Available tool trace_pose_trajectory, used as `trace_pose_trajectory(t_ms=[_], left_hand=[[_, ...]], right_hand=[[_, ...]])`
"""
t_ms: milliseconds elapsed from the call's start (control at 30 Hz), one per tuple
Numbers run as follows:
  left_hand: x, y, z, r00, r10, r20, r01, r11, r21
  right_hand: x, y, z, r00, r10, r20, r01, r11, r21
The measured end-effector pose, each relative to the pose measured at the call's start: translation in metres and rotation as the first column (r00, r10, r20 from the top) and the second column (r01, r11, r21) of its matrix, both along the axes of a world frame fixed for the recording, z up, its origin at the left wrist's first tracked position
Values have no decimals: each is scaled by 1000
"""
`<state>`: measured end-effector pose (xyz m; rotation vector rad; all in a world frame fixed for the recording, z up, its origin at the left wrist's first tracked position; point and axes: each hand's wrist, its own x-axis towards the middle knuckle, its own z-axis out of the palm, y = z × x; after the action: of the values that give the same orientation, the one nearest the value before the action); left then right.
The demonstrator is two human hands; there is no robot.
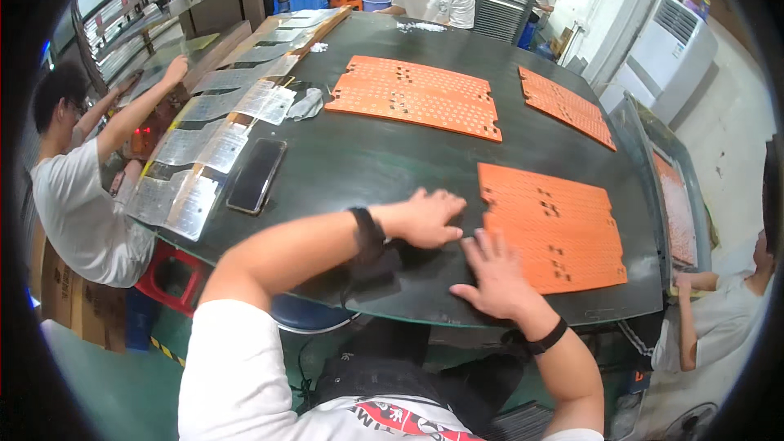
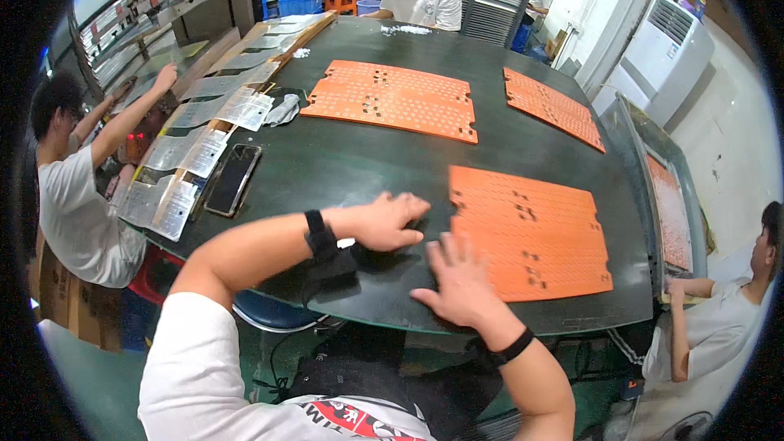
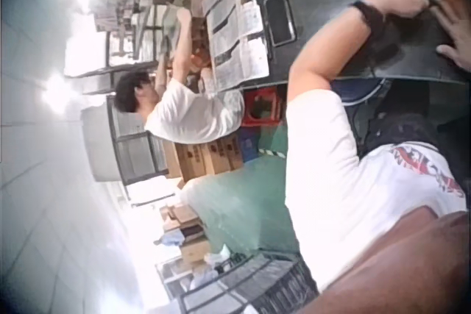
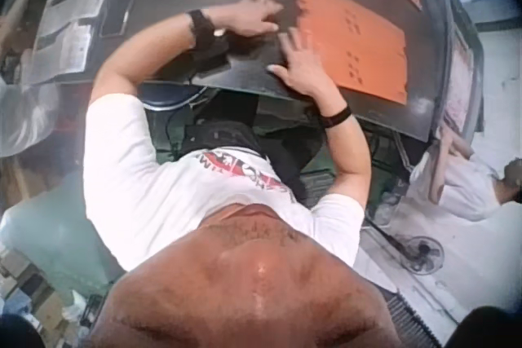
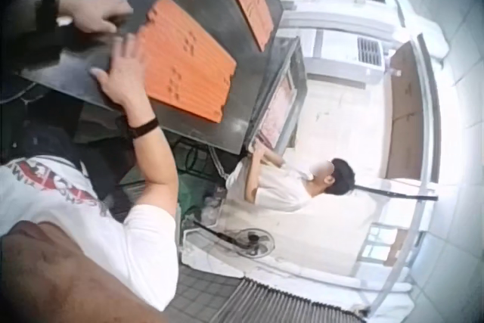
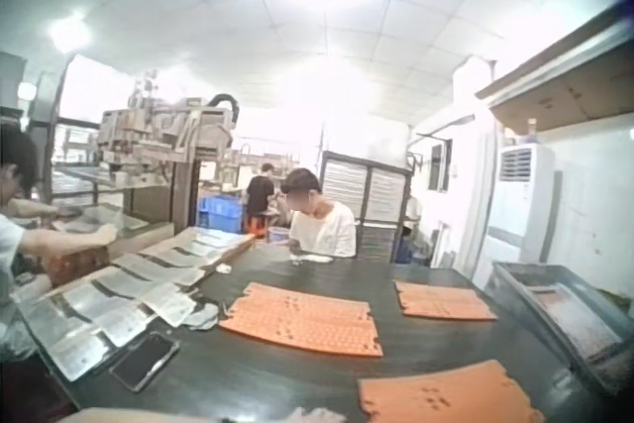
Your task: The person is assembling electronic components on a production line.
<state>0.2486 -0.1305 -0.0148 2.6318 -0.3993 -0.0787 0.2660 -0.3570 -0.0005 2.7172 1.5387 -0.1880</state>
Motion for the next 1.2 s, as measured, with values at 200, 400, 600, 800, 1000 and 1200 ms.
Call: trace_pose_trajectory(t_ms=[200,400,600,800,1000,1200], left_hand=[[41,150,52,764,638,-97,-597,757,266],[37,231,14,560,820,120,-813,516,268],[42,223,3,577,801,157,-783,489,383],[14,200,1,755,603,256,-624,542,563],[-61,118,25,870,488,71,-450,728,516],[-158,43,27,885,452,110,-463,833,302]], right_hand=[[80,-39,20,882,-468,56,458,824,-334],[190,63,42,949,-185,-255,212,974,83],[251,135,9,907,-246,-341,365,864,348],[232,103,6,940,-303,-157,339,889,310],[152,10,13,945,-296,-136,321,918,231],[54,-63,15,920,-245,-307,369,805,464]])
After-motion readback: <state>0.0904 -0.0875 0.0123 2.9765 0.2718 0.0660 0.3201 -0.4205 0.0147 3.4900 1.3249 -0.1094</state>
